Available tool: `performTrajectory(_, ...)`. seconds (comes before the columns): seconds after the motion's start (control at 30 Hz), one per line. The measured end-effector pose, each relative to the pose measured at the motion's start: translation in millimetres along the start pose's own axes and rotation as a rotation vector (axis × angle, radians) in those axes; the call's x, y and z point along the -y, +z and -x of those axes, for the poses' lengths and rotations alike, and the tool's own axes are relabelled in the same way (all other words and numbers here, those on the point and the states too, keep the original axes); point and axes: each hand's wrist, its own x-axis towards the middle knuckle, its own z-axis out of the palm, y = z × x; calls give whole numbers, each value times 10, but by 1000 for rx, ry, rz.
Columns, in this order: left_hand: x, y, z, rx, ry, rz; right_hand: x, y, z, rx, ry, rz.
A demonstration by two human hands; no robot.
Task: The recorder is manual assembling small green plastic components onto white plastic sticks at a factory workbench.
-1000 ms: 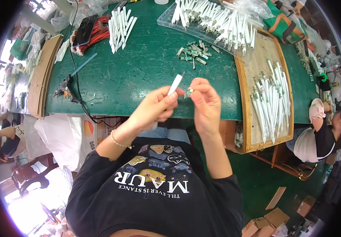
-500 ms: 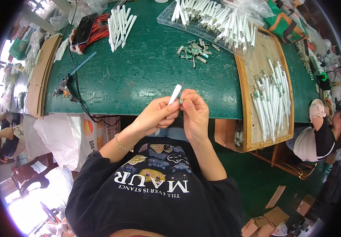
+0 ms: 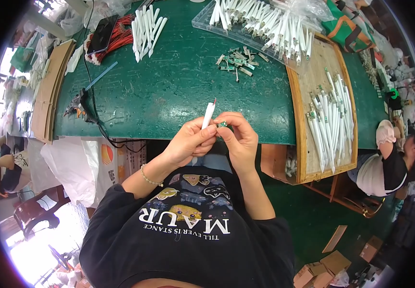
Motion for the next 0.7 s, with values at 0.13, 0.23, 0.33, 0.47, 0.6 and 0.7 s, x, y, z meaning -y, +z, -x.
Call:
performTrajectory(0.13, 7, 28, 21, -17, 105, -169, 224, 25, -123, -209, 45, 73)
performTrajectory(0.23, 21, 22, 56, -44, 220, -280, 345, 17, -268, -241, 106, 140)
performTrajectory(0.33, 31, 38, 78, -54, 197, -356, 371, 48, -334, -224, 72, 206)
performTrajectory(0.47, 37, 32, 83, -55, 207, -415, 372, 96, -337, -170, 104, 250)
performTrajectory(0.6, 41, 20, 83, -73, 189, -444, 362, 123, -319, -171, 114, 271)
performTrajectory(0.7, 58, 6, 80, -82, 187, -458, 351, 83, -314, -155, 96, 296)
